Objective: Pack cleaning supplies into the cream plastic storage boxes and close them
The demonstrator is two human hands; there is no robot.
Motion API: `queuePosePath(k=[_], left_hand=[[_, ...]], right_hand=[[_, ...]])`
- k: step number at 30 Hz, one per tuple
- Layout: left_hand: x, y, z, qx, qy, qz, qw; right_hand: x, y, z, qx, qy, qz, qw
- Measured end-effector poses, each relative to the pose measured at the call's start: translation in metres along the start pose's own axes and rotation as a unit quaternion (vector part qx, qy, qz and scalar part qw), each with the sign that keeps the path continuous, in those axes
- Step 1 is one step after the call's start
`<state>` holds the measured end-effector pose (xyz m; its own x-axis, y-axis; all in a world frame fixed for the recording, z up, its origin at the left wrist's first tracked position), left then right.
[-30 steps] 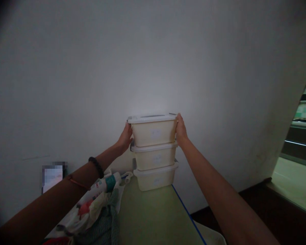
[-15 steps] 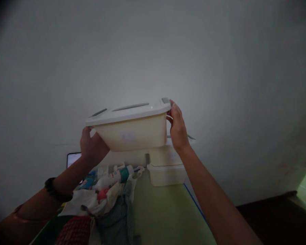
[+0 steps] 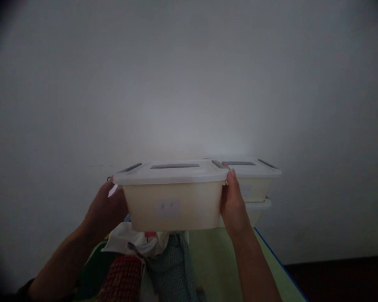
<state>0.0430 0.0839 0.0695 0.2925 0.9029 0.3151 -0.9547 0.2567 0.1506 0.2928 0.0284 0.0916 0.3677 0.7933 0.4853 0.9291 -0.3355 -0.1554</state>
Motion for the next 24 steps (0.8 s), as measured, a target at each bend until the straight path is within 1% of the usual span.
queuePosePath(k=[3,5,7,9,11,12,14,16,18,20,22,24], left_hand=[[0.003,0.004,-0.021,-0.065,0.052,-0.011,0.996],[-0.001,0.011,-0.028,-0.071,0.065,-0.028,0.995],[-0.009,0.019,-0.027,-0.051,0.064,-0.052,0.995],[-0.020,0.025,-0.024,-0.026,0.074,-0.077,0.994],[-0.028,0.029,-0.021,0.054,0.089,-0.082,0.991],[-0.030,0.031,-0.020,0.093,0.092,-0.075,0.989],[-0.031,0.035,-0.015,0.150,0.087,-0.043,0.984],[-0.031,0.041,-0.013,0.156,0.098,0.007,0.983],[-0.030,0.046,-0.015,0.099,0.127,0.052,0.986],[-0.031,0.047,-0.017,0.023,0.149,0.073,0.986],[-0.031,0.043,-0.016,-0.014,0.154,0.066,0.986],[-0.031,0.037,-0.017,-0.016,0.164,0.047,0.985]], right_hand=[[0.008,0.012,-0.001,-0.011,-0.020,-0.012,1.000],[0.011,0.021,-0.003,-0.016,-0.025,-0.018,0.999],[0.012,0.027,-0.003,-0.024,-0.029,-0.035,0.999],[0.009,0.028,0.002,-0.062,-0.051,-0.058,0.995],[0.003,0.022,0.008,-0.129,-0.068,-0.088,0.985],[0.000,0.017,0.009,-0.164,-0.065,-0.103,0.979],[-0.006,0.007,0.007,-0.223,-0.032,-0.128,0.966],[-0.010,0.001,0.003,-0.275,0.012,-0.140,0.951],[-0.014,-0.001,0.006,-0.327,0.034,-0.163,0.930],[-0.018,0.001,0.012,-0.372,0.041,-0.197,0.906],[-0.022,0.006,0.019,-0.409,0.047,-0.222,0.884],[-0.024,0.010,0.024,-0.440,0.052,-0.233,0.866]])
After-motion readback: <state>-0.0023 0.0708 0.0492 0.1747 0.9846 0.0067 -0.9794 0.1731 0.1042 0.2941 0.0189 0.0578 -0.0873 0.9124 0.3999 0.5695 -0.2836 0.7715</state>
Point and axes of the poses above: each hand's wrist, its own x-axis towards the middle knuckle, its own y-axis out of the back of the hand, z = x × y, the point moved 8 cm from there along x, towards the middle knuckle, and after that the axes turned 5 degrees about -x, right-handed, at the moved point
